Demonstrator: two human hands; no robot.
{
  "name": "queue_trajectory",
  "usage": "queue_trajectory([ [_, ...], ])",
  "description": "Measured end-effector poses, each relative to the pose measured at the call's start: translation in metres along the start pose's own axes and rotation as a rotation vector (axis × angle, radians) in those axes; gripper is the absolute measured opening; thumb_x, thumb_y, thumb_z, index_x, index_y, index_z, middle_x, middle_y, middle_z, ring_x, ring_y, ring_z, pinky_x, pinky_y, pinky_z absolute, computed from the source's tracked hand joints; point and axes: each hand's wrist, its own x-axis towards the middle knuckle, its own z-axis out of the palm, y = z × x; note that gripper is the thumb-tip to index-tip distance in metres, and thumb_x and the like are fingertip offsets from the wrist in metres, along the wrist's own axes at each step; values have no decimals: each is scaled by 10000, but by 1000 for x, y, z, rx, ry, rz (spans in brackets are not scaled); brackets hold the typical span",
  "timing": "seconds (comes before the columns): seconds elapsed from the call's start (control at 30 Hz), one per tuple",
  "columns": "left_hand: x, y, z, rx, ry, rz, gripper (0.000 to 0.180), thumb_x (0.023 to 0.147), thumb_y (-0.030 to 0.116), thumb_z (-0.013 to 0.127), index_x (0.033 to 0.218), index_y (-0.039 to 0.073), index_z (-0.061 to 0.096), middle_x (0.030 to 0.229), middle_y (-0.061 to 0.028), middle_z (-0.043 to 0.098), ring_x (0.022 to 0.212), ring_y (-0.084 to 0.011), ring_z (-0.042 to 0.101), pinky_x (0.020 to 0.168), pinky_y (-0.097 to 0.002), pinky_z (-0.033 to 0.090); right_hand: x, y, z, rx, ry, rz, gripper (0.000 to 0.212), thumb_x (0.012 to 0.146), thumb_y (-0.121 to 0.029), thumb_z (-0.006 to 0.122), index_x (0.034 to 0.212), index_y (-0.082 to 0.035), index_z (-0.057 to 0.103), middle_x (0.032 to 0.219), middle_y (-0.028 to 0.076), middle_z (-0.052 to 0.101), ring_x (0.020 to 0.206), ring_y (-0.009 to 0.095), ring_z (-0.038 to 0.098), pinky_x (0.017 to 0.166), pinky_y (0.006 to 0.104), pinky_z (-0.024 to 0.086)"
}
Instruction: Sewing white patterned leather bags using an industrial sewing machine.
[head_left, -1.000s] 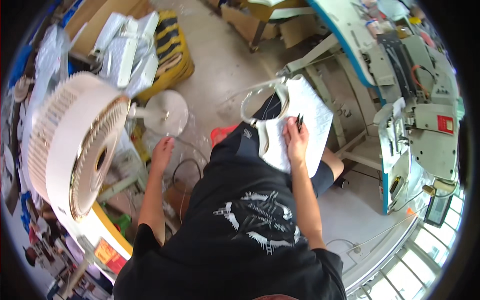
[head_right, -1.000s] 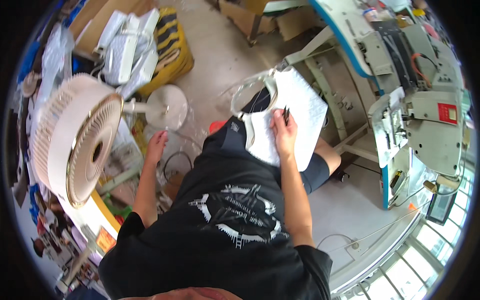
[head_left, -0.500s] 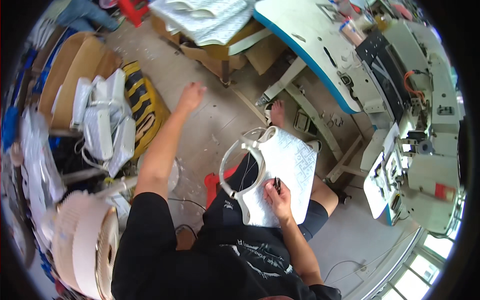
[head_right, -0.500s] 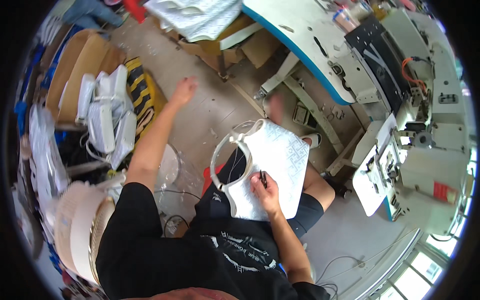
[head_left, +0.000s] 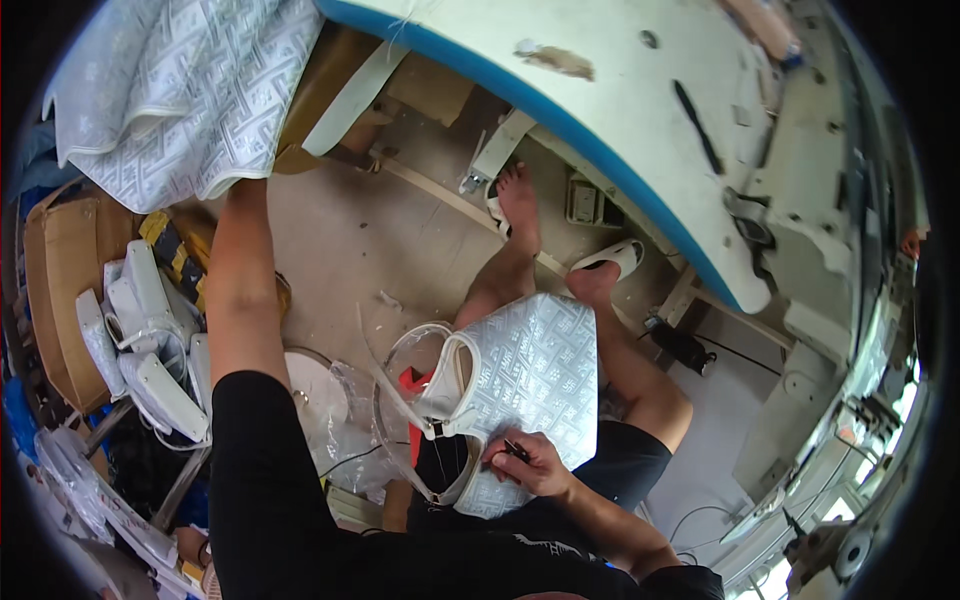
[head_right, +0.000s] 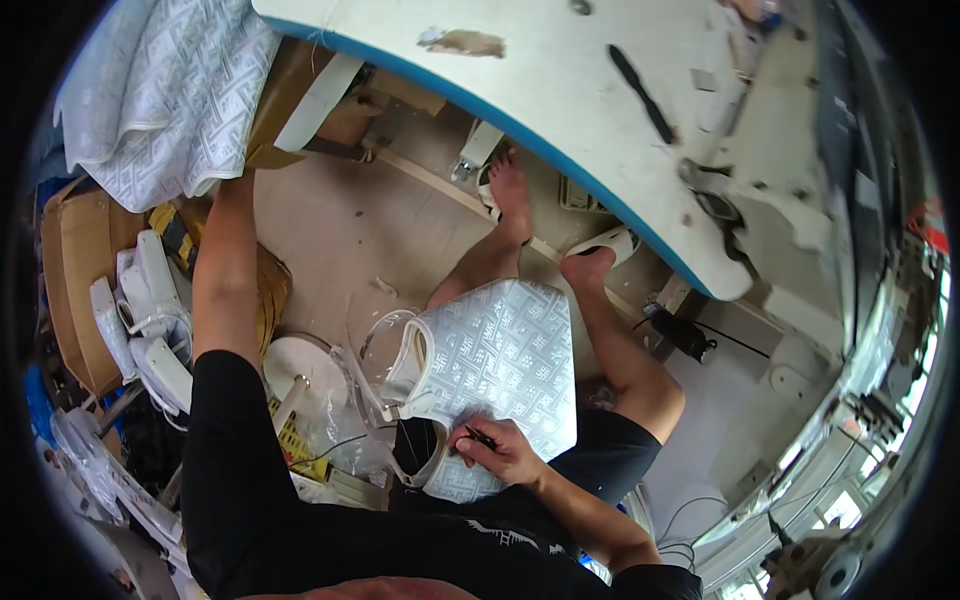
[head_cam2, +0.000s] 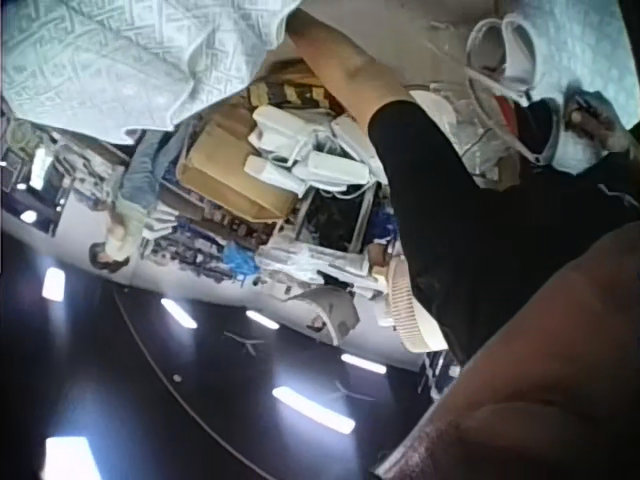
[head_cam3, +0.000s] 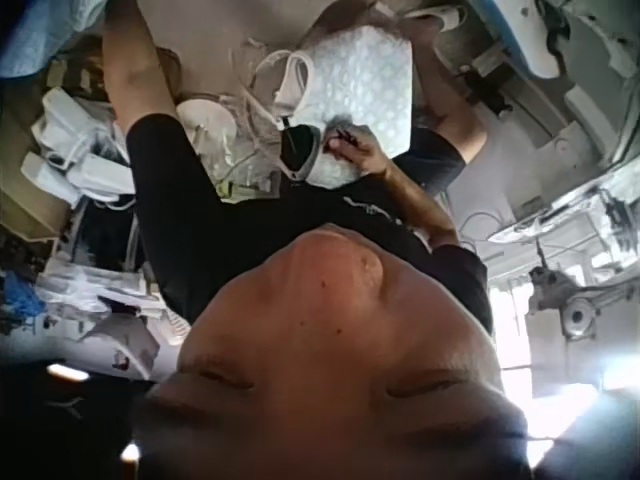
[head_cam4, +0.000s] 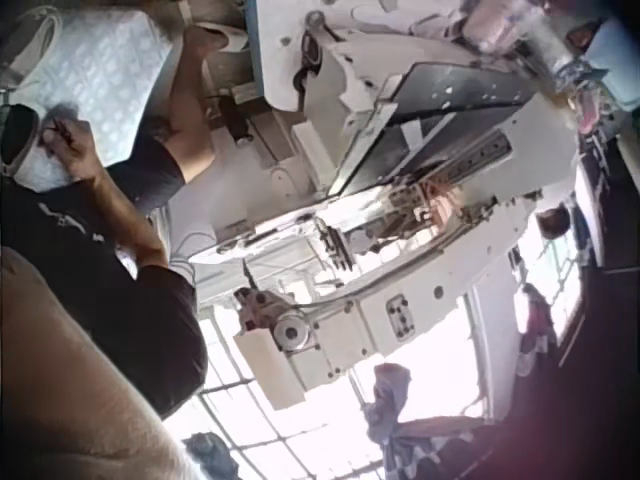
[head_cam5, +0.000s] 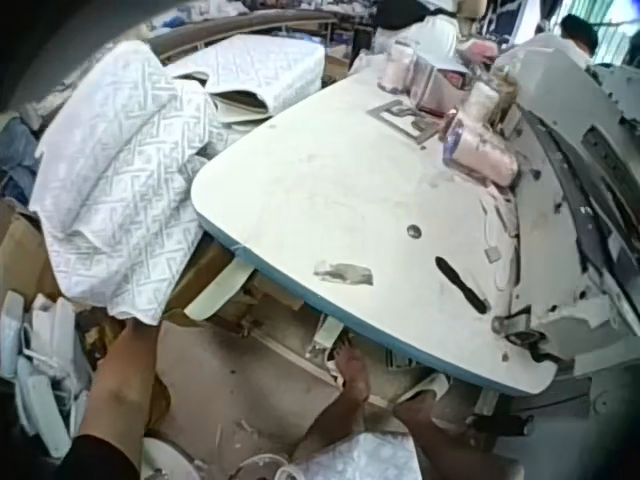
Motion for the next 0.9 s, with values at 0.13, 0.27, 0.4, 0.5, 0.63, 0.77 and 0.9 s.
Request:
queue_trajectory([
  [0.13,-40,-56,32,72,192,38,505,1034,237,636,1487,37,533,1494,-182,577,1370,-346,545,1168,-492,402,8,-4,-4,-9,-25,-40,135,1062,-96,626,1100,10,701,819,64,683,698,126,664,634,284,514],
  [0.27,-97,-95,60,128,389,148,512,1039,248,639,1488,27,531,1492,-179,581,1366,-336,550,1169,-476,400,3,-5,-5,-51,14,-7,133,1060,-93,630,1102,13,697,821,64,689,701,119,670,634,284,517],
  [0.4,-57,-53,35,217,610,389,519,1044,259,641,1489,17,529,1490,-175,584,1362,-327,556,1171,-460,398,10,-1,5,-48,19,-173,126,1066,-88,621,1098,12,690,805,56,673,688,111,642,629,282,502],
  [0.5,-44,4,75,406,753,143,542,1038,231,602,1507,-15,485,1515,-217,551,1393,-301,529,1153,-416,431,11,-1,9,-22,-92,-160,132,1078,-97,604,1104,8,680,774,41,637,680,100,596,634,283,481],
  [0.63,-151,167,221,-370,217,12,252,1035,218,673,1224,51,675,1125,6,672,1035,-95,603,914,-267,491,-2,4,-2,-75,54,-130,150,1092,-115,585,1120,6,670,752,22,599,682,90,557,648,282,466],
  [0.77,-241,409,215,-282,37,475,156,970,73,715,1110,4,703,1046,-69,698,974,-190,669,876,-320,525,-3,15,14,-54,17,-213,184,1104,-148,570,1128,9,663,746,14,588,678,87,551,656,270,461],
  [0.9,-162,574,255,95,335,1130,170,929,101,674,1072,19,716,1004,-131,675,965,-347,633,865,-413,525,-16,10,15,-74,61,-173,190,1101,-168,582,1156,-18,685,801,6,601,714,72,545,637,262,443],
])
